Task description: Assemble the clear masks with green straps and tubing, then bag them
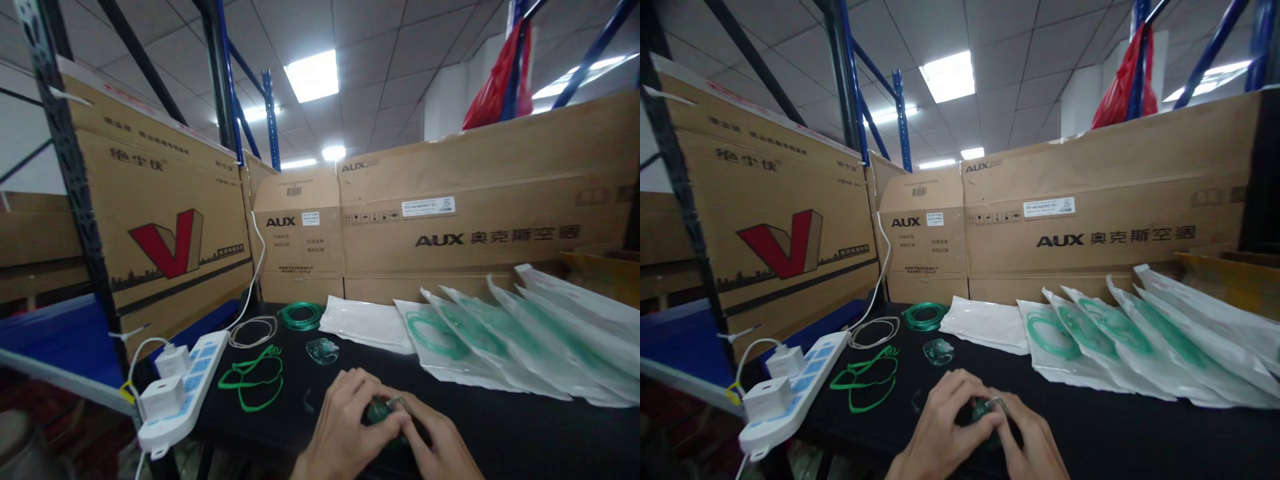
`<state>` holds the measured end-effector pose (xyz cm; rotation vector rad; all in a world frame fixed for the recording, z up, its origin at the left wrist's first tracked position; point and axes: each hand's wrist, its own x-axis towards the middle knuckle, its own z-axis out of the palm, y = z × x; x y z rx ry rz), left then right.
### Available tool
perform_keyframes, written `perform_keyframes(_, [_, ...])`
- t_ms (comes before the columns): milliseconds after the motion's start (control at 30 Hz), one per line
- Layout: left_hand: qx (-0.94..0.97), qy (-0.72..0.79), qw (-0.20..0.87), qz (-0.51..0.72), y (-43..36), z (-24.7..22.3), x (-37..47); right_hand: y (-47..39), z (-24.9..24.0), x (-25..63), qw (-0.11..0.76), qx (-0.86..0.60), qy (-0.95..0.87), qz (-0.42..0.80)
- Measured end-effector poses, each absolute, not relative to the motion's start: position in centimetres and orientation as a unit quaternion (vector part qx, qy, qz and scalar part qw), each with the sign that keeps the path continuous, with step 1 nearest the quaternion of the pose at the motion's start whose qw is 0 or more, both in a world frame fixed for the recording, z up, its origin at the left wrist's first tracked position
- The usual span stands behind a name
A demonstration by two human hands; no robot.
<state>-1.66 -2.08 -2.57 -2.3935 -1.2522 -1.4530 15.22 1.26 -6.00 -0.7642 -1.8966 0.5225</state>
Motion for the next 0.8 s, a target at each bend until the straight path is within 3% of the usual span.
perform_keyframes(233, [-0.699,-0.62,0.029,-0.354,-3.5,0.5,-9.4,2.0,-7.4,15.5,0.465,-0.38,-0.753,0.268])
perform_keyframes(500, [-0.619,-0.77,0.045,-0.148,-5.6,-0.8,-19.2,1.4,-8.3,15.1,0.491,-0.384,-0.741,0.251])
perform_keyframes(667, [-0.629,-0.754,0.052,-0.185,-4.9,-0.9,-20.0,1.0,-7.8,14.8,0.519,-0.364,-0.739,0.228])
perform_keyframes(800, [-0.606,-0.753,0.102,-0.237,-3.7,1.7,-20.0,0.5,-7.2,14.4,0.531,-0.377,-0.711,0.264])
